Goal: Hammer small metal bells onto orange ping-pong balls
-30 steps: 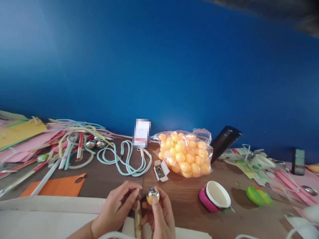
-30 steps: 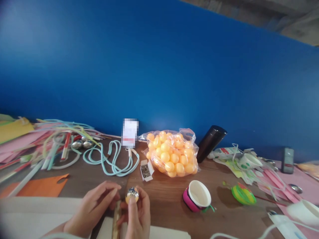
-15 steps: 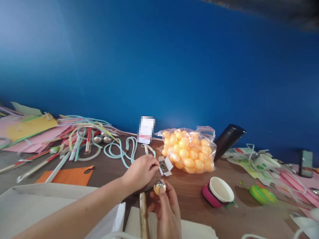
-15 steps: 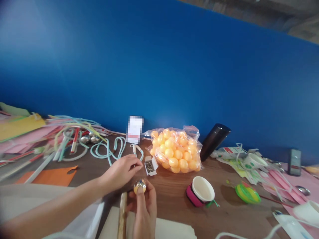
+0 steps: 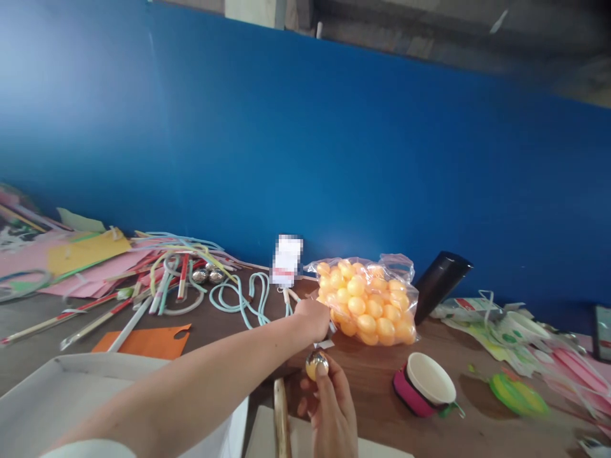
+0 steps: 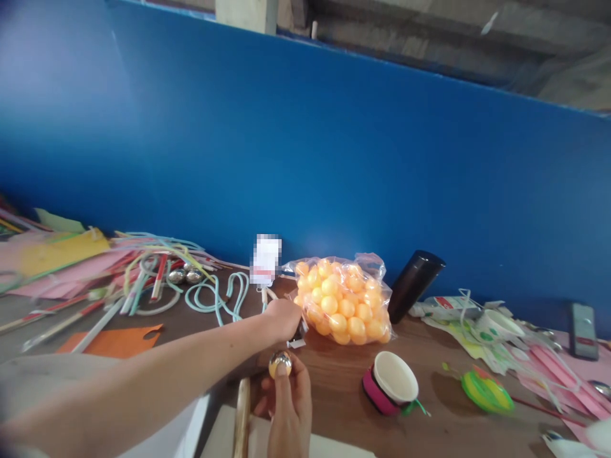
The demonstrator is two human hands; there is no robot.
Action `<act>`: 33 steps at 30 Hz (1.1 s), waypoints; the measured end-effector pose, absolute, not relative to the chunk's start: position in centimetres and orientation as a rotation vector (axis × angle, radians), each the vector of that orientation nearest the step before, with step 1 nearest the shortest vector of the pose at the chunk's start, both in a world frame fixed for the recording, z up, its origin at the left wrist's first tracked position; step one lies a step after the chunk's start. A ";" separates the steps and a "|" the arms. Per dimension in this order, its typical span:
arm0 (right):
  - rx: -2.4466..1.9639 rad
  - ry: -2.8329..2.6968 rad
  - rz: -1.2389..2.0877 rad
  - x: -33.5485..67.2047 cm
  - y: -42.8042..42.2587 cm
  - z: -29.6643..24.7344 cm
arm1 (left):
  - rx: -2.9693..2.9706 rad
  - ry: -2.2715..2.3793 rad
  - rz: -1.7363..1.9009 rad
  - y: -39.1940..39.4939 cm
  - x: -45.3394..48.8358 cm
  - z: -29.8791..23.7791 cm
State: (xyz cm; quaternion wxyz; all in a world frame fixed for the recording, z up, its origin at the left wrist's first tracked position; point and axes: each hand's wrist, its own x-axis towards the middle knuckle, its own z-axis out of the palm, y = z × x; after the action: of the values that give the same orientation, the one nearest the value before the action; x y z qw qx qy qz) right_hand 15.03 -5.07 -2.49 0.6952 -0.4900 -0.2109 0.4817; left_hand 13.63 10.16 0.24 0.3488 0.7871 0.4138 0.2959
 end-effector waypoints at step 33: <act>-1.166 -0.610 1.028 15.2 -4.6 -3.2 | 2.453 1.205 0.553 8.2 10.1 2.2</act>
State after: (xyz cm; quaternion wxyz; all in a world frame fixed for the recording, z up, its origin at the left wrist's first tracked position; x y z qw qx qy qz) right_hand 15.18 -4.60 -3.22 0.6713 -0.5175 -0.2709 0.4562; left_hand 10.09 8.17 2.19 0.1759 0.8660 0.4253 0.1954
